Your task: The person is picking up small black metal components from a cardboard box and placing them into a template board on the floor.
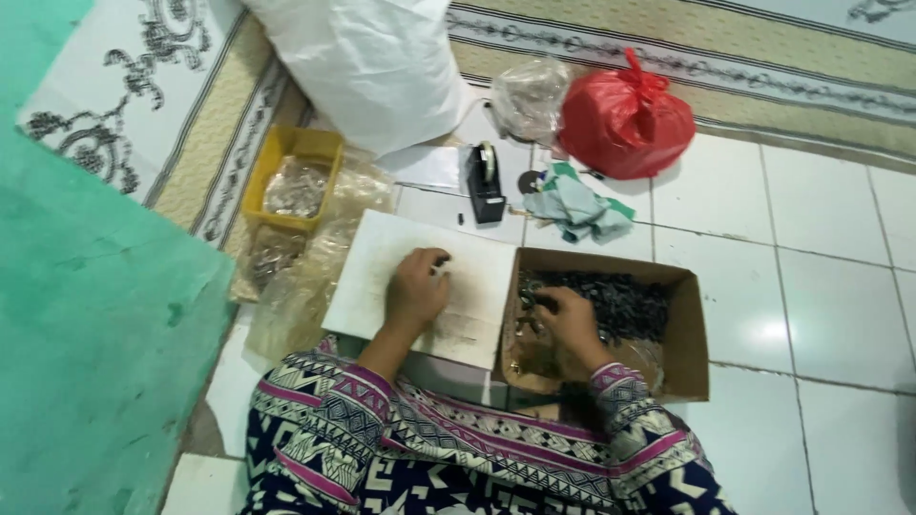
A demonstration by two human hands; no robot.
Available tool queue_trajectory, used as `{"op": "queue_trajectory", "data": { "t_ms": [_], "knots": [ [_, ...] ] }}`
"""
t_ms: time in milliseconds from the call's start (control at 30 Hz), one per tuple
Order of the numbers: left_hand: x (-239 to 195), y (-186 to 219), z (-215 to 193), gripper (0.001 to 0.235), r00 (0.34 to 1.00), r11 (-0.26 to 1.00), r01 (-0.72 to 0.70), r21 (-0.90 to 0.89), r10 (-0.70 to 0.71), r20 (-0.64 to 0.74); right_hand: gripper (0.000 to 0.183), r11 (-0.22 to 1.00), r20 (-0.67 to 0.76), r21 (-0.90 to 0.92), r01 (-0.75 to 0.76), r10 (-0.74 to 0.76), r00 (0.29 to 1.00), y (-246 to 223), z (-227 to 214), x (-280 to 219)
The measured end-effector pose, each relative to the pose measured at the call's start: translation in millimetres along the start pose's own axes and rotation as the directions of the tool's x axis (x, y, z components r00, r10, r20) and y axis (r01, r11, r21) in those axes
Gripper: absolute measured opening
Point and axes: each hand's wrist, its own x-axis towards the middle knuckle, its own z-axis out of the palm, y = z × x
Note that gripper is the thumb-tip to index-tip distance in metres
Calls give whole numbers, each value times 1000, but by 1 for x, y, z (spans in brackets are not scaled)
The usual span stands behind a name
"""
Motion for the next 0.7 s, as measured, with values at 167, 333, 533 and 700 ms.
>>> {"op": "queue_trajectory", "data": {
  "t_ms": [167, 333, 533, 700],
  "knots": [
    [-7, 49, 91, 30, 957, 968, -160, -192, 200, 211, 30, 951, -16, -31, -308, 307, 952, 73, -63, -20],
    [-13, 72, 199, 27, 872, 981, -168, -96, 193, 450, 28, 844, -81, 45, -535, 537, 840, 174, -48, -35],
    [-9, 91, 265, 24, 826, 946, -323, -8, 286, 485, 31, 875, -121, 40, -483, 484, 867, 207, -5, -17],
    [-6, 73, 296, 37, 748, 771, -602, 208, 455, 483, 37, 900, -14, 52, -433, 435, 901, 147, -11, -11]
  ]
}}
